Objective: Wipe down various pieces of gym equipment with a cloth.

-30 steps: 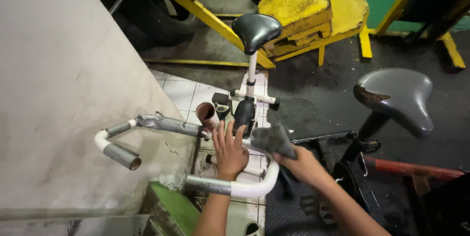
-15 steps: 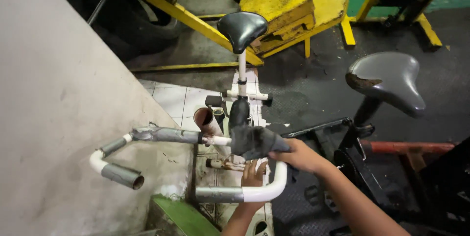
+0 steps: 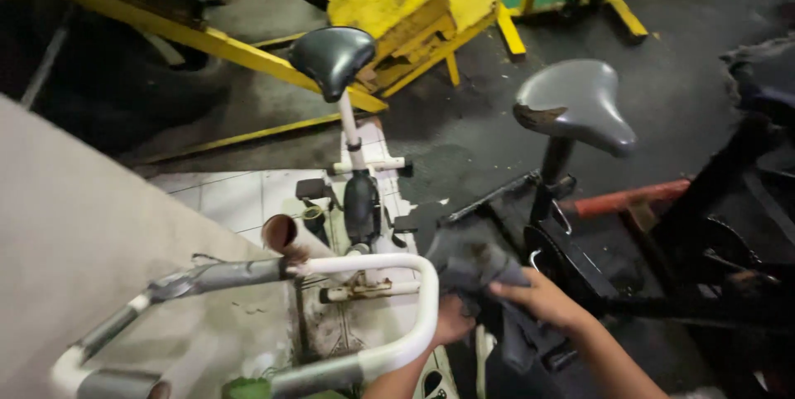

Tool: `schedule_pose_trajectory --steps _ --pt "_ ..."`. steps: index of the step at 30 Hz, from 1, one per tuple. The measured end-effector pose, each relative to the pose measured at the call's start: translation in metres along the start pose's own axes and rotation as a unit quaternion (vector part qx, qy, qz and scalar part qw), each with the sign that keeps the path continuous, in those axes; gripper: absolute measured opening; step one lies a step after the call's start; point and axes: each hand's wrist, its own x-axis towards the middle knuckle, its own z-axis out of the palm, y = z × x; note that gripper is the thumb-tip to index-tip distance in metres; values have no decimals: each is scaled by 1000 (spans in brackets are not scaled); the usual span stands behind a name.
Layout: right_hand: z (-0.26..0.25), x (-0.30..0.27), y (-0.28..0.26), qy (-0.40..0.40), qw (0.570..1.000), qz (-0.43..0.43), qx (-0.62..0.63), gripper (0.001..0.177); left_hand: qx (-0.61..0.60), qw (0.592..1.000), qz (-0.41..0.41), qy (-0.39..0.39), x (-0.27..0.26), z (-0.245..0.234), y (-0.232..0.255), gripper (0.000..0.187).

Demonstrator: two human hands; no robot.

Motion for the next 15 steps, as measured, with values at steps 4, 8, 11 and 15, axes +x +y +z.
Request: schedule_pose_trajectory --steps 4,8,11,15 --pt "-38 7 13 70 971 46 225 43 -164 983 3 84 -28 -46 37 57" --pt "-44 -1 -39 62 879 27 472 54 -464 859 137 171 16 -30 33 60" --pt "-68 32 -24 27 865 23 500 58 -685 695 169 139 15 -64 51 55" --pt "-122 91 21 -44 915 33 399 50 -807 572 66 131 32 -87 66 51"
